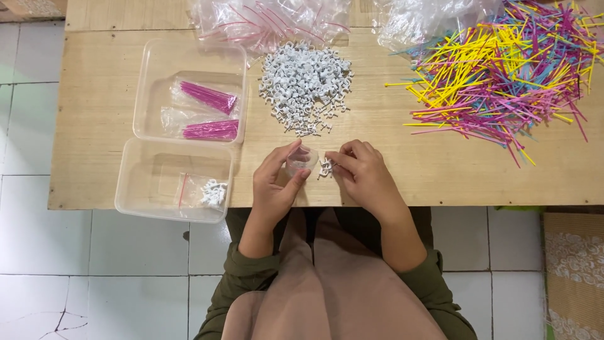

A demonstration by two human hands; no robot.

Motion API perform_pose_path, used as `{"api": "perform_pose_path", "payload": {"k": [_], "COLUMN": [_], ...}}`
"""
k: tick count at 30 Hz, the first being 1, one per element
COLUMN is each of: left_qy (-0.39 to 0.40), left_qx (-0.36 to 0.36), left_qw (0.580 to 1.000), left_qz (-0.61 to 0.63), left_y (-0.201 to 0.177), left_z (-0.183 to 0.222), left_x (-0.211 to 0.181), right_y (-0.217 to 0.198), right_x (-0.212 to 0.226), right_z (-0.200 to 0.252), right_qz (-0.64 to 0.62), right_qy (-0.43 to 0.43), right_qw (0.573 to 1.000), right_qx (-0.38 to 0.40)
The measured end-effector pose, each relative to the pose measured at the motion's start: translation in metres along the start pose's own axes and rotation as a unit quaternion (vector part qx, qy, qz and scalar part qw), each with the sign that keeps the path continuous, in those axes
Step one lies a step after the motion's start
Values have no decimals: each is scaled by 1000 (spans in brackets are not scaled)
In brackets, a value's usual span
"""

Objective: Sorting and bagging small white and pink plastic components into containers and bags.

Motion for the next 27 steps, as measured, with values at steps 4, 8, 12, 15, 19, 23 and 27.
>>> {"api": "perform_pose_path", "payload": {"k": [4,8,12,15,19,23,27], "left_qy": [-1,-12,-14,-15,-12,-8,-9], "left_qx": [-8,-3,0,2,7,15,23], "left_qw": [1000,1000,1000,999,999,998,997], "left_qz": [1,17,27,30,48,61,72], "left_y": [2,5,8,11,17,23,29], "left_z": [1,3,4,5,5,4,5], "left_x": [0,5,8,10,10,6,4], "right_y": [5,-2,-12,-17,-20,-19,-16], "right_x": [-11,-16,-23,-31,-41,-53,-55], "right_z": [-1,1,4,8,14,17,17], "right_qz": [-5,-57,-122,-154,-250,-382,-395], "right_qy": [10,47,90,107,119,131,142], "right_qw": [1000,997,988,982,958,907,900], "right_qx": [5,-2,-19,-36,-80,-117,-120]}}
Point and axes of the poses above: each hand's wrist, its own z-axis away from the middle knuckle, its own y-axis out of the palm, x = y × z, the point moved 9 cm from there along -z, towards the middle knuckle, and after that the axes turned 3 degrees about y, right-handed, at the moved point
